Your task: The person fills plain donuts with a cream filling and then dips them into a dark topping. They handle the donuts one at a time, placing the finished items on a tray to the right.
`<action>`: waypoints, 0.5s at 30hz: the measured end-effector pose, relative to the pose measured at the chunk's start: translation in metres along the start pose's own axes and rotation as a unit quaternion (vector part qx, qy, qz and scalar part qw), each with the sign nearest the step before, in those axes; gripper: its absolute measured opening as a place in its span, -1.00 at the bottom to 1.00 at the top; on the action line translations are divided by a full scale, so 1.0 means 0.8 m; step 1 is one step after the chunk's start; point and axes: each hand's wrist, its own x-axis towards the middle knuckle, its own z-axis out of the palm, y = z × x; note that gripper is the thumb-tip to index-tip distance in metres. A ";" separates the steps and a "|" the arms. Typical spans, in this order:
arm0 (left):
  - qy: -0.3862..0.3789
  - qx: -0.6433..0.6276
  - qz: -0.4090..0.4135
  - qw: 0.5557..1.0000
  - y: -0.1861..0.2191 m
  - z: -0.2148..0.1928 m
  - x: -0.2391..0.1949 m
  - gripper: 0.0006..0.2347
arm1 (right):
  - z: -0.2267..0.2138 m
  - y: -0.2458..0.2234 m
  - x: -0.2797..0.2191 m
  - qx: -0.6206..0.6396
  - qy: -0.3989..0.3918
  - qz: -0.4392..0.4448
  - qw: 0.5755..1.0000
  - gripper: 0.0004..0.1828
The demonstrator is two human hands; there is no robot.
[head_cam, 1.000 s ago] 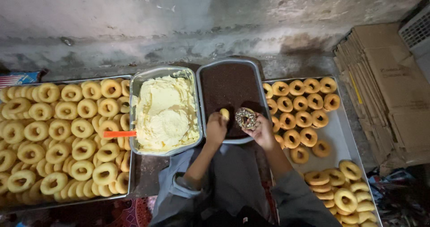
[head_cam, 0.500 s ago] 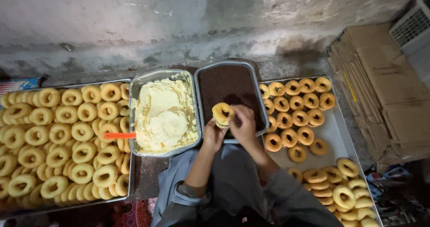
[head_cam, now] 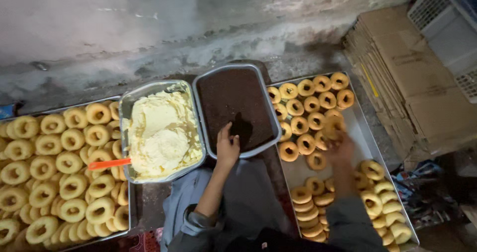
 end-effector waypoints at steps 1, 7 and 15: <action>-0.007 0.007 -0.003 1.000 -0.005 0.007 -0.002 -0.58 | -0.021 -0.013 0.004 -0.205 0.020 -0.091 0.974 -0.72; 0.000 -0.110 -0.001 0.994 -0.030 0.027 -0.025 -0.72 | -0.066 -0.051 0.066 0.098 0.249 0.021 0.963 -0.69; 0.092 -0.197 -0.066 0.974 -0.066 -0.013 -0.043 -0.81 | -0.075 -0.022 0.170 0.107 0.291 0.029 0.950 -0.70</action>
